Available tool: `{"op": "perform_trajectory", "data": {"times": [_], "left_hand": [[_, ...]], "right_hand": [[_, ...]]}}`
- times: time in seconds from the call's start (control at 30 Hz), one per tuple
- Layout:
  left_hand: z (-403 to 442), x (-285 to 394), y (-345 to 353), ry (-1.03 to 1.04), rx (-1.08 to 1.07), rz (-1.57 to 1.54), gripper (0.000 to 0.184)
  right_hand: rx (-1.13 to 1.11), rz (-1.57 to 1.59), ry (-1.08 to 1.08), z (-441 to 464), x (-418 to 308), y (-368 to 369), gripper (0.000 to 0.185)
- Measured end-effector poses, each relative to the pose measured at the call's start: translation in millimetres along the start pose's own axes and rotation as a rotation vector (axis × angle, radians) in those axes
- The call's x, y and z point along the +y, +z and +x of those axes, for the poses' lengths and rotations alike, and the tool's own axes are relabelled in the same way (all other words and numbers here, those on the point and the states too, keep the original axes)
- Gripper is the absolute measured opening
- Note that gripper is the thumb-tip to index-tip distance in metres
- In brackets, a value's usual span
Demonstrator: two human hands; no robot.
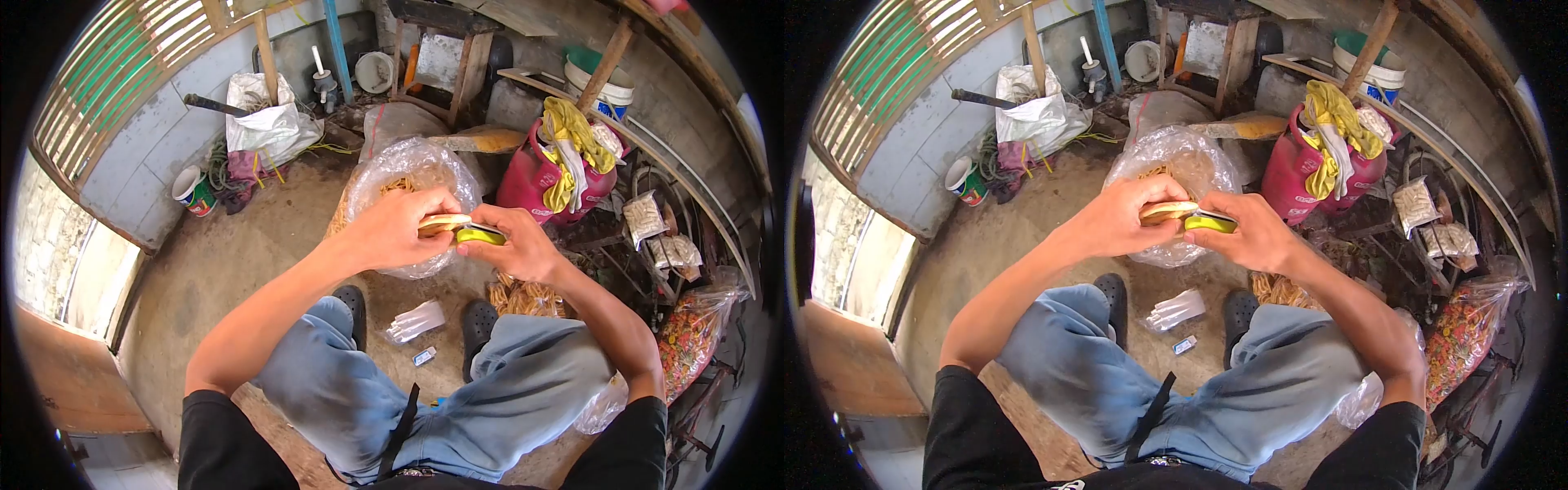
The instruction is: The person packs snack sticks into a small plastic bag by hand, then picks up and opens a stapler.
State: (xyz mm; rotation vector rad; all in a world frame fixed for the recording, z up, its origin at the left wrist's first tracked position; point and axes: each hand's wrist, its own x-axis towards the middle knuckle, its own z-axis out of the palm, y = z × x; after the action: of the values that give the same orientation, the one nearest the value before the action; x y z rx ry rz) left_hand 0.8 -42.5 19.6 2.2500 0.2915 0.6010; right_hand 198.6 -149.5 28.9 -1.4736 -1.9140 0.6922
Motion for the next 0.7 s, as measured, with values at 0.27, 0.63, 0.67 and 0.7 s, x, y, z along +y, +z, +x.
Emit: {"op": "perform_trajectory", "data": {"times": [0.27, 0.63, 0.67, 0.7], "left_hand": [[-3.8, 13.1, -5.5, 0.044, -0.07, 0.061, 0.03], [-6.7, 11.8, 5.9, 0.079, -0.007, 0.165, 0.024], [-4.8, 12.7, 4.0, 0.047, -0.016, 0.152, 0.025], [-5.0, 9.3, 2.4, 0.047, -0.011, 0.155, 0.025]], "right_hand": [[0.044, -0.113, -0.193, -2.5, -3.1, -0.4, 0.025], [0.007, -0.232, -0.329, -5.1, 8.2, -3.3, 0.024], [0.001, -0.232, -0.339, -3.0, 6.6, -2.8, 0.024], [0.019, -0.247, -0.312, -3.2, 4.1, -2.2, 0.025]]}}
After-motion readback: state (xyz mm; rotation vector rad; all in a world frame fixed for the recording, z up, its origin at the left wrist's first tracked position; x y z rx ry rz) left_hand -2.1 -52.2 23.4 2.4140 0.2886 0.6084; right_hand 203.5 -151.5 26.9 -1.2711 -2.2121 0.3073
